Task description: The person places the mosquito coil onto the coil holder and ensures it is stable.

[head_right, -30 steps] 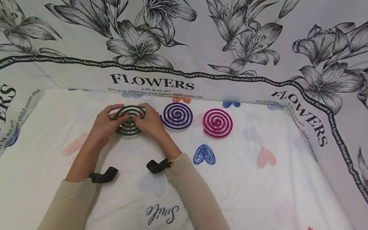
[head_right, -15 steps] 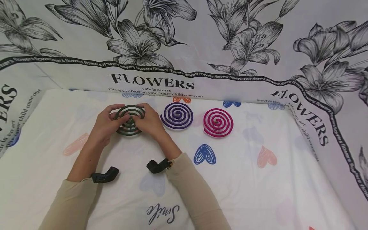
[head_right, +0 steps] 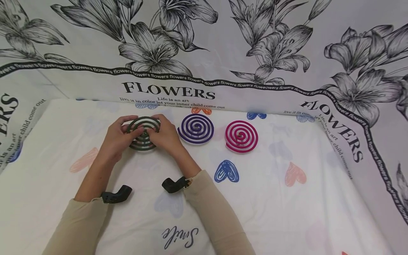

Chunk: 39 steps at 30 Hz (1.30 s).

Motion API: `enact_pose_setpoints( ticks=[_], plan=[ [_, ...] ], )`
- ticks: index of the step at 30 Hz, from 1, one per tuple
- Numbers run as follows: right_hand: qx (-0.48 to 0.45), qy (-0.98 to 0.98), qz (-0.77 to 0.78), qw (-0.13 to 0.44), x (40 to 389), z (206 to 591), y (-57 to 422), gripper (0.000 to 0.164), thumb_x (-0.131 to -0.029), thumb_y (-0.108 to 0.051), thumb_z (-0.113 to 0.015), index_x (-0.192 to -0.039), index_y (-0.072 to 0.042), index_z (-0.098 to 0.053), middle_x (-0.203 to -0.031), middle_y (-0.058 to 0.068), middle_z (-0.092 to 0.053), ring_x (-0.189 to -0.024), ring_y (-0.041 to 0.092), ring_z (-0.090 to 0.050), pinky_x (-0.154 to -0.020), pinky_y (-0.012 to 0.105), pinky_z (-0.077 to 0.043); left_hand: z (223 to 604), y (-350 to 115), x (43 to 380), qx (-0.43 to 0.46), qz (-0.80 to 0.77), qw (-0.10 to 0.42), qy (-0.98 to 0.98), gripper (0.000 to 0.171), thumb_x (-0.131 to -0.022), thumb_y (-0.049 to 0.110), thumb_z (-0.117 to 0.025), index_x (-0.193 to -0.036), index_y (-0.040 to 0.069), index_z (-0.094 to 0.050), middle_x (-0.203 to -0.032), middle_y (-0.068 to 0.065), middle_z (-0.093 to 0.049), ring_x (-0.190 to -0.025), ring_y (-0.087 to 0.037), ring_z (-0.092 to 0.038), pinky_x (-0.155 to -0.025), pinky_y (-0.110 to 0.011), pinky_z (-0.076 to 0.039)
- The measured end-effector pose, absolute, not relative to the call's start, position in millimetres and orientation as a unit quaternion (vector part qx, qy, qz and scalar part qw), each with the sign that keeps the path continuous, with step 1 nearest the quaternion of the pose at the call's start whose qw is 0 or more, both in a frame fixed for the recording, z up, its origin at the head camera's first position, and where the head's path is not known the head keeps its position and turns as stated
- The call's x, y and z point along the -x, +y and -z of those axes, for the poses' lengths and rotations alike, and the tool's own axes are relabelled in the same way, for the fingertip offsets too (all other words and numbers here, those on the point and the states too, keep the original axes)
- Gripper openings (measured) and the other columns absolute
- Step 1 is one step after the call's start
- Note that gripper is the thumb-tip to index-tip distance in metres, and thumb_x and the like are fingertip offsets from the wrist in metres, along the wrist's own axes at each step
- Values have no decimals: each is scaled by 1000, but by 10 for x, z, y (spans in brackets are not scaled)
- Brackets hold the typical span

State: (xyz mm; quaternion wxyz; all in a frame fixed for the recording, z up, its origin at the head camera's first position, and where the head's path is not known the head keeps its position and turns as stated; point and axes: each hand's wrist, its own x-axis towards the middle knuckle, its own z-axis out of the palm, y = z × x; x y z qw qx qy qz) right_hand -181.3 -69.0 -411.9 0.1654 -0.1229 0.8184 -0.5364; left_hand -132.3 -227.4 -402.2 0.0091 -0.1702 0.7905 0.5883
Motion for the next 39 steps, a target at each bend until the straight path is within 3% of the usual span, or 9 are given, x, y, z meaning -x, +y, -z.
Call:
enact_pose_setpoints(
  ticks=[15, 21, 26, 34, 39],
  plan=[
    [122, 813, 541, 176, 1820, 4148, -677, 46, -100, -14, -69, -145, -14, -58, -133, 13, -68, -115, 20, -63, -98, 36, -56, 4045, -2262, 1316, 179, -579, 16, 795, 60, -103, 16, -69, -157, 7, -44, -137, -24, -68, -101, -9, -66, -75, -9, -54],
    [115, 795, 563, 195, 1845, 4189, -662, 47, -100, -15, -69, -146, -11, -57, -136, 14, -66, -117, 20, -62, -102, 37, -54, 4045, -2249, 1317, 181, -584, 16, 791, 60, -103, 15, -69, -157, 6, -44, -136, -26, -69, -95, -4, -66, -75, -10, -54],
    [107, 787, 573, 202, 1853, 4202, -665, 46, -100, -15, -69, -145, -11, -57, -128, 13, -68, -112, 19, -63, -98, 35, -56, 4054, -2258, 1321, 178, -590, 17, 787, 60, -103, 16, -70, -157, 6, -45, -136, -26, -69, -91, 1, -65, -75, -10, -54],
    [95, 779, 584, 205, 1862, 4201, -666, 45, -99, -15, -71, -143, -13, -60, -123, 13, -69, -109, 20, -65, -92, 34, -57, 4076, -2282, 1347, 184, -595, 30, 782, 63, -102, 18, -70, -158, 8, -44, -139, -25, -68, -92, 0, -65, -76, -9, -54],
    [90, 785, 577, 208, 1876, 4198, -674, 46, -99, -16, -71, -144, -13, -59, -128, 12, -68, -112, 19, -62, -97, 34, -55, 4076, -2284, 1355, 182, -594, 29, 783, 62, -102, 18, -70, -158, 9, -44, -137, -25, -68, -91, -1, -66, -76, -10, -54]
  ],
)
